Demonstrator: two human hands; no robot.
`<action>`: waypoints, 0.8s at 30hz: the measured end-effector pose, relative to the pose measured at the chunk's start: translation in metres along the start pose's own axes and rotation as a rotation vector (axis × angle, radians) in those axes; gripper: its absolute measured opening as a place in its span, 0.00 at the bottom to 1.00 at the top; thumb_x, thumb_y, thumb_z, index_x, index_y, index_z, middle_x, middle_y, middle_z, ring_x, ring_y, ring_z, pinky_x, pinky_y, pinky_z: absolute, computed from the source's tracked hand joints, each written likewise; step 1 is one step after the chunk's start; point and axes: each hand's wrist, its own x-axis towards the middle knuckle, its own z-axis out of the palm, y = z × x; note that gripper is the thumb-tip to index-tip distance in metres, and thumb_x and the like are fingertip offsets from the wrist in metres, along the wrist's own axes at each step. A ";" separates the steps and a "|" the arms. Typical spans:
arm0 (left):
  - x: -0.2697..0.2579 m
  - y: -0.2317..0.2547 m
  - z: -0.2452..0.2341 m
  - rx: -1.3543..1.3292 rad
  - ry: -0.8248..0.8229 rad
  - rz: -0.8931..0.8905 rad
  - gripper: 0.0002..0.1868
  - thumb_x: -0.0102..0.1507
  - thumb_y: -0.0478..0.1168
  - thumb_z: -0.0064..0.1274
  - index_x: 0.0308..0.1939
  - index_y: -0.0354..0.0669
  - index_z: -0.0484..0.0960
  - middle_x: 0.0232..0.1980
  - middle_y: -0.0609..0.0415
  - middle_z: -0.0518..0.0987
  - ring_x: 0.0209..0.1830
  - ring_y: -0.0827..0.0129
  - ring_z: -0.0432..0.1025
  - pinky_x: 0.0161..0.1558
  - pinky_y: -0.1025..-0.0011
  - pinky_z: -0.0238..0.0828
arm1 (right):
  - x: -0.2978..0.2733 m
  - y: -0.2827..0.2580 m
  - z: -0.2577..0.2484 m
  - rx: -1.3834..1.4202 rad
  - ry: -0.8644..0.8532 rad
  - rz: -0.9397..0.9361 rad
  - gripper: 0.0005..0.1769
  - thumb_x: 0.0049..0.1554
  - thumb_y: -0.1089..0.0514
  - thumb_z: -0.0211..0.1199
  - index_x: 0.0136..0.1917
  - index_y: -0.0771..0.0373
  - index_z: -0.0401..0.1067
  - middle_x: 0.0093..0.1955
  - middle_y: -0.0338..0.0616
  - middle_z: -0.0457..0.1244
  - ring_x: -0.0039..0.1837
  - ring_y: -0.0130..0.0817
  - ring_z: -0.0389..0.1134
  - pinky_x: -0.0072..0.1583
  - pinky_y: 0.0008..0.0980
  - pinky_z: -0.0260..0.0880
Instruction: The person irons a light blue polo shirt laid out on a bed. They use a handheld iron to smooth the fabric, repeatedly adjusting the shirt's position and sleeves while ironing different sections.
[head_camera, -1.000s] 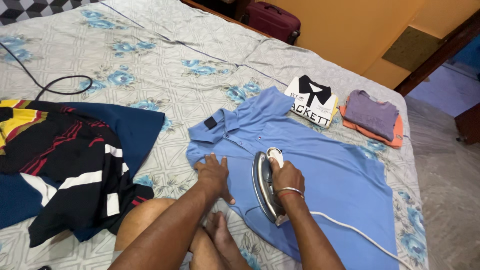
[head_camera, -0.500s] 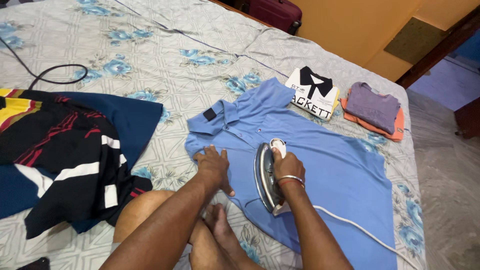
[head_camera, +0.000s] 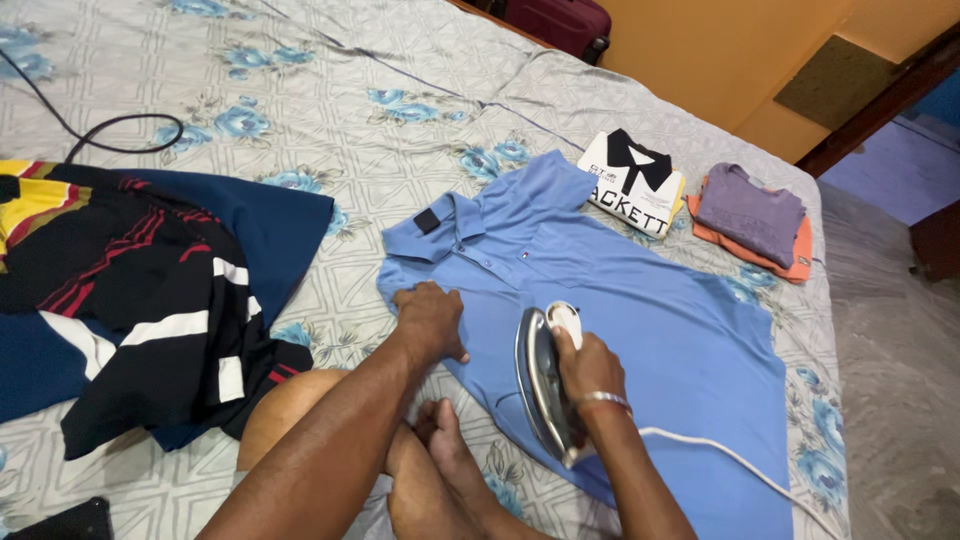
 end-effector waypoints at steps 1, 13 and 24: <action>0.002 -0.001 0.001 -0.010 0.006 0.000 0.50 0.44 0.64 0.75 0.63 0.44 0.76 0.61 0.46 0.76 0.68 0.53 0.66 0.57 0.40 0.67 | -0.010 0.003 -0.001 -0.006 -0.001 -0.005 0.36 0.61 0.31 0.53 0.48 0.69 0.77 0.49 0.69 0.69 0.55 0.67 0.70 0.57 0.55 0.70; 0.006 -0.001 0.015 -0.053 0.218 0.234 0.32 0.44 0.50 0.77 0.49 0.45 0.84 0.58 0.49 0.75 0.65 0.52 0.66 0.57 0.48 0.68 | -0.007 -0.025 -0.008 -0.013 0.057 0.031 0.35 0.61 0.31 0.53 0.49 0.68 0.76 0.49 0.68 0.69 0.55 0.66 0.70 0.58 0.55 0.69; -0.008 -0.001 0.004 -0.095 0.158 0.234 0.35 0.47 0.52 0.75 0.55 0.49 0.81 0.60 0.48 0.73 0.65 0.51 0.66 0.59 0.51 0.70 | -0.021 -0.002 -0.037 -0.064 -0.007 -0.066 0.33 0.60 0.31 0.53 0.54 0.65 0.74 0.48 0.66 0.70 0.53 0.65 0.71 0.56 0.55 0.70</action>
